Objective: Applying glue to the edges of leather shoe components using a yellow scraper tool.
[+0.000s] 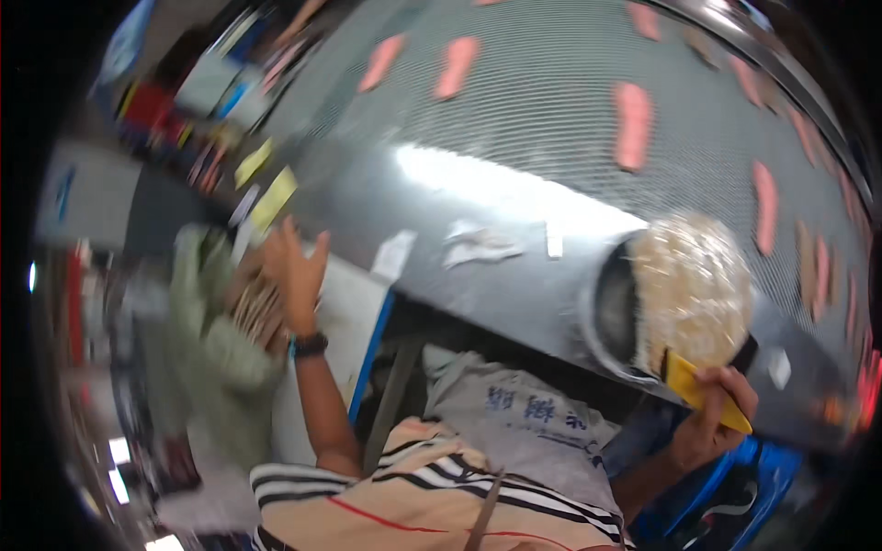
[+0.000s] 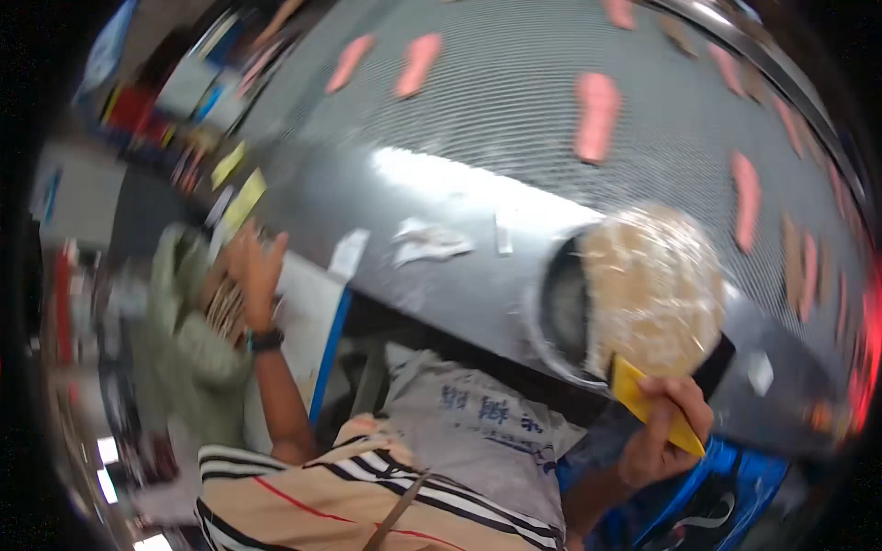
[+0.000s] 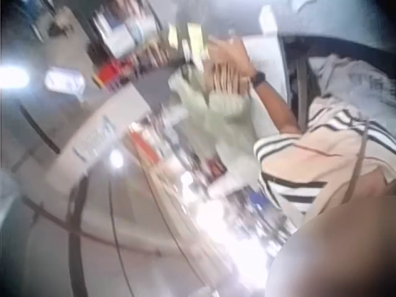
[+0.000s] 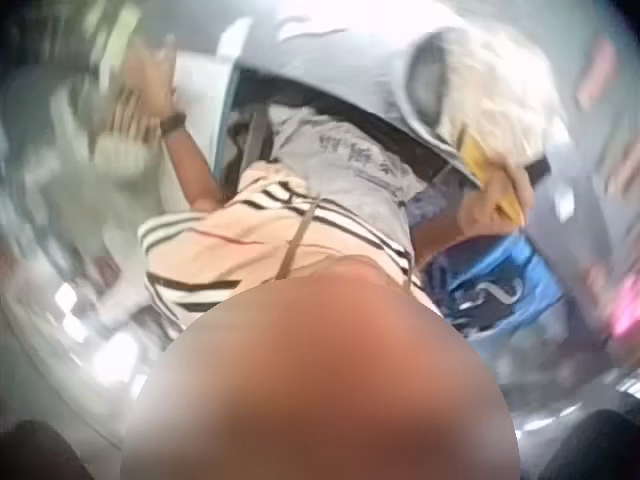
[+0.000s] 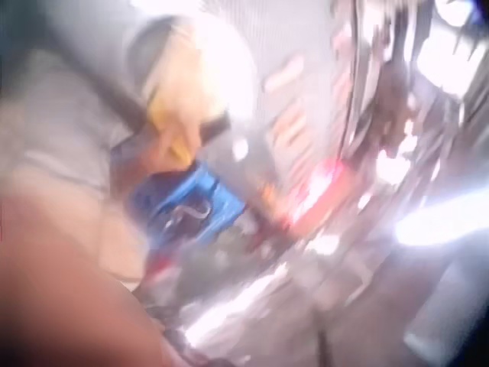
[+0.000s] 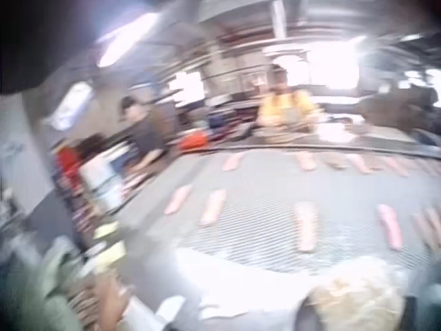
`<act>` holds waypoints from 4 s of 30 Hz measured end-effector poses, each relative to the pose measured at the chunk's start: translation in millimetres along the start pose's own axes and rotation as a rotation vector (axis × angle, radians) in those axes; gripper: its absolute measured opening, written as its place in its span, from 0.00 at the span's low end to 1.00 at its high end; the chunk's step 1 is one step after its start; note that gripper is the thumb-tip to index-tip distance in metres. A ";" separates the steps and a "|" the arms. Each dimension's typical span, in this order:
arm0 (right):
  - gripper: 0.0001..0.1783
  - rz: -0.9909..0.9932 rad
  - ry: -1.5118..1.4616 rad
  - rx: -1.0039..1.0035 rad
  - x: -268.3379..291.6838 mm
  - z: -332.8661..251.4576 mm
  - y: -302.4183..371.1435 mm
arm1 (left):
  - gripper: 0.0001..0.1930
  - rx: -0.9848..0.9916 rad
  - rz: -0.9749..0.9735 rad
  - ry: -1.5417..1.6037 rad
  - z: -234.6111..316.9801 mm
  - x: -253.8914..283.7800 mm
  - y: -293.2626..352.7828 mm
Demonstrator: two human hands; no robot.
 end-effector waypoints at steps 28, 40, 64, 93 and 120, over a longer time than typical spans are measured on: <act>0.12 -0.197 0.064 -0.042 -47.9 3.1 6.6 | 0.12 -0.021 -0.137 1.131 -44.5 40.7 -82.4; 0.11 -0.298 -0.022 0.007 -78.6 -7.4 0.5 | 0.15 0.056 -0.306 1.271 -7.9 58.7 -25.3; 0.12 -0.424 0.197 -0.138 -103.3 10.4 6.3 | 0.54 0.488 -1.180 2.424 243.9 35.8 162.5; 0.11 -0.408 0.278 -0.084 -109.0 23.9 18.1 | 0.25 0.495 -1.665 2.218 234.3 13.4 195.8; 0.12 -0.339 -0.119 -0.066 -125.5 -6.4 4.7 | 0.21 0.323 -0.852 1.771 241.0 16.6 111.7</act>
Point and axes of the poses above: each hand's wrist, its own y-axis away from the middle knuckle, its own x-axis out of the back of the hand, z = x × y, the point moved 9 cm from there along -y, towards the middle knuckle, and after that the axes turned 8 degrees about y, right-handed, at the moved point
